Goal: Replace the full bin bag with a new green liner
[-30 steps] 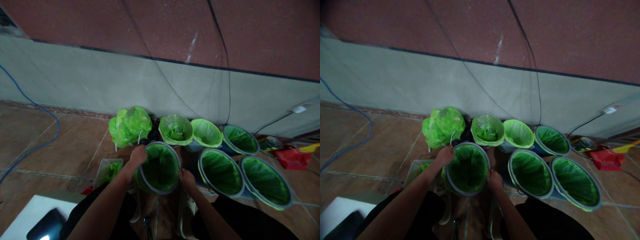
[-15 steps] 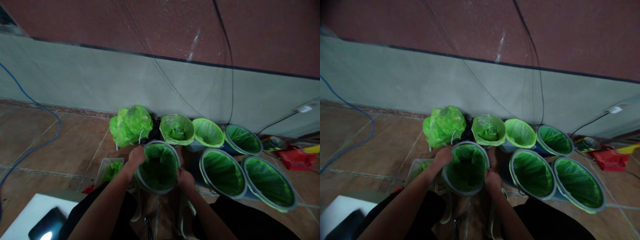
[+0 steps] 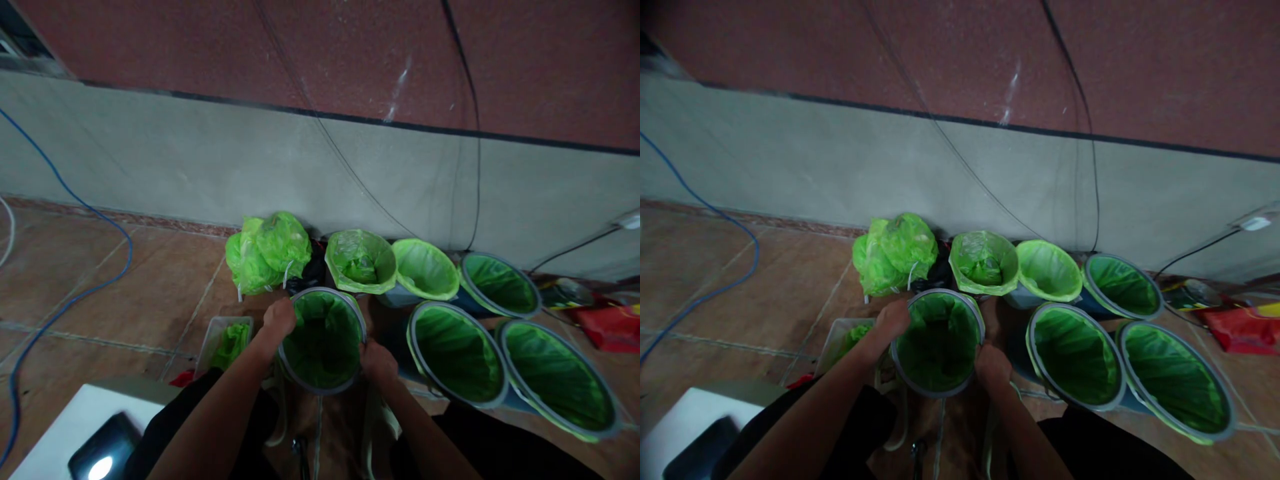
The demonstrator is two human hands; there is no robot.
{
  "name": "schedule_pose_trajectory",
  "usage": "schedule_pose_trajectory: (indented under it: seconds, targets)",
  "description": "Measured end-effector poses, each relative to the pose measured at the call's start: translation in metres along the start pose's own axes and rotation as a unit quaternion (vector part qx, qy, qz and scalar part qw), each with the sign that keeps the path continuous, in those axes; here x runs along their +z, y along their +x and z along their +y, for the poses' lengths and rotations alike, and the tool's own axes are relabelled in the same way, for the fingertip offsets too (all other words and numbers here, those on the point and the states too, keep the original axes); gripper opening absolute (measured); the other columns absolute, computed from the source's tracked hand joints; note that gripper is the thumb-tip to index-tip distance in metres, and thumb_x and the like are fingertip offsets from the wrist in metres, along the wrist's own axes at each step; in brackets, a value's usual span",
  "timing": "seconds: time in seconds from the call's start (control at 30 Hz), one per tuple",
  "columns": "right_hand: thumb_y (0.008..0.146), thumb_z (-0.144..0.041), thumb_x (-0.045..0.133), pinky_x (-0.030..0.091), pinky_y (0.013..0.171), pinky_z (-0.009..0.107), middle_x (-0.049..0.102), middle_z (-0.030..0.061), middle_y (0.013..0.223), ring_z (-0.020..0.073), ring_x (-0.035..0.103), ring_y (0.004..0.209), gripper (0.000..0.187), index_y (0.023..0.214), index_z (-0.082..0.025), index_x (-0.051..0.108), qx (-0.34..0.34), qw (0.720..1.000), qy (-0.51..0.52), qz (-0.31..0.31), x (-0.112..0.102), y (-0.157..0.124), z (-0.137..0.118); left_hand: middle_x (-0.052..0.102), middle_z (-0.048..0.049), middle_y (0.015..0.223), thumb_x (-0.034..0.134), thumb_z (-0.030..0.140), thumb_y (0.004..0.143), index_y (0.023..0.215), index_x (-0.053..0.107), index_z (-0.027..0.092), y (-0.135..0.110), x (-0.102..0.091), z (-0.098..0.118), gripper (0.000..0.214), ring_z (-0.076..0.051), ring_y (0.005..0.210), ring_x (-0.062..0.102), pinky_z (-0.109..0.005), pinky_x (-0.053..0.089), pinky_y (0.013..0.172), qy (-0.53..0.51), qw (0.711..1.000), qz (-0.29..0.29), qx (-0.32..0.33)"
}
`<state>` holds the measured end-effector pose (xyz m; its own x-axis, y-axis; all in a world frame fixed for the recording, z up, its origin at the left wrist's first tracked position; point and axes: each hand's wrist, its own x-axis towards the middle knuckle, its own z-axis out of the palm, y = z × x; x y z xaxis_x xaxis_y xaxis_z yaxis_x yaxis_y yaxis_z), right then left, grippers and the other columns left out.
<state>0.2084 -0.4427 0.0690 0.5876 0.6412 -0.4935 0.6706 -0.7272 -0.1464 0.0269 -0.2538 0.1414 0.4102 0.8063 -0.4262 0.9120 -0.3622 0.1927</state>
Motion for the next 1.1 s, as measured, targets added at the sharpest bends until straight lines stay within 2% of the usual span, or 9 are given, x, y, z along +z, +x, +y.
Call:
schedule_pose_trajectory:
  seconds: [0.1,0.2,0.37,0.53,0.67,0.77,0.87,0.93,1.1]
  targets:
    - [0.095,-0.041,0.047,0.046,0.097,0.04,0.065,0.0219,0.126,0.0317,0.063,0.117,0.052,0.138,-0.012,0.05,-0.032,0.996,0.03,0.078,-0.01,0.014,-0.004,0.073,-0.0187,0.109,0.045,0.013,0.09,0.109,0.07,0.012,-0.001,-0.003,0.001,0.031,-0.028,0.109,0.069,-0.032,0.054,0.09,0.029,0.999,-0.014,-0.016]
    - [0.089,-0.042,0.06,0.042,0.105,0.038,0.06,0.0205,0.135,0.031,0.054,0.129,0.062,0.141,-0.01,0.048,-0.083,0.983,0.095,0.134,-0.021,0.041,-0.012,0.072,-0.0193,0.109,0.041,0.01,0.091,0.115,0.066,0.009,-0.003,-0.007,0.003,0.035,-0.028,0.11,0.068,-0.034,0.054,0.09,0.05,0.999,-0.01,-0.006]
    - [0.078,-0.032,0.071,0.047,0.096,0.033,0.067,0.014,0.123,0.0262,0.064,0.111,0.049,0.122,-0.014,0.063,-0.08,0.974,0.186,0.103,-0.032,0.079,-0.027,0.071,-0.0205,0.111,0.037,0.012,0.092,0.118,0.061,0.008,-0.005,-0.009,0.003,0.035,-0.03,0.109,0.068,-0.038,0.053,0.091,0.027,0.999,0.02,0.009]
    - [0.076,-0.025,0.069,0.048,0.081,0.029,0.073,0.0066,0.097,0.0222,0.068,0.091,0.03,0.105,-0.016,0.069,-0.063,0.971,0.209,0.094,-0.029,0.09,-0.028,0.071,-0.0196,0.111,0.037,0.011,0.093,0.119,0.06,0.009,-0.006,-0.011,0.006,0.035,-0.028,0.11,0.067,-0.033,0.052,0.092,0.001,1.0,0.024,0.02]
    - [0.073,-0.025,0.067,0.046,0.067,0.025,0.069,-0.0009,0.075,0.0177,0.065,0.071,0.02,0.092,-0.019,0.07,-0.051,0.961,0.262,0.069,-0.025,0.096,-0.022,0.071,-0.0191,0.112,0.037,0.012,0.094,0.118,0.06,0.009,-0.007,-0.01,0.007,0.034,-0.029,0.109,0.067,-0.036,0.052,0.092,-0.007,0.999,0.027,0.029]
    - [0.07,-0.028,0.068,0.047,0.067,0.026,0.069,-0.0019,0.073,0.0179,0.064,0.07,0.024,0.092,-0.019,0.07,-0.068,0.948,0.305,0.06,-0.021,0.104,-0.017,0.071,-0.0193,0.112,0.036,0.01,0.093,0.116,0.062,0.009,-0.007,-0.009,0.007,0.035,-0.03,0.11,0.067,-0.035,0.053,0.092,-0.009,1.0,0.015,0.019]
    - [0.066,-0.03,0.07,0.05,0.08,0.028,0.074,0.0023,0.093,0.0199,0.067,0.086,0.039,0.103,-0.018,0.069,-0.082,0.924,0.362,0.088,-0.015,0.111,-0.013,0.07,-0.0203,0.112,0.035,0.008,0.093,0.117,0.062,0.008,-0.006,-0.007,0.006,0.036,-0.03,0.111,0.067,-0.036,0.053,0.092,-0.006,1.0,0.007,0.02]
    - [0.068,-0.037,0.068,0.051,0.084,0.03,0.075,0.0051,0.1,0.0214,0.068,0.091,0.046,0.109,-0.016,0.069,-0.09,0.916,0.38,0.096,-0.012,0.112,-0.011,0.07,-0.02,0.113,0.036,0.008,0.093,0.117,0.062,0.008,-0.004,-0.005,0.006,0.035,-0.03,0.111,0.067,-0.036,0.053,0.093,-0.004,1.0,0.006,0.017]
    - [0.08,-0.052,0.055,0.052,0.081,0.035,0.076,0.0091,0.092,0.0245,0.068,0.083,0.048,0.103,-0.014,0.074,-0.099,0.939,0.303,0.125,-0.008,0.108,-0.011,0.07,-0.0187,0.112,0.036,0.01,0.094,0.117,0.061,0.008,0.0,0.001,0.006,0.034,-0.029,0.111,0.067,-0.038,0.054,0.092,-0.003,1.0,0.012,0.01]
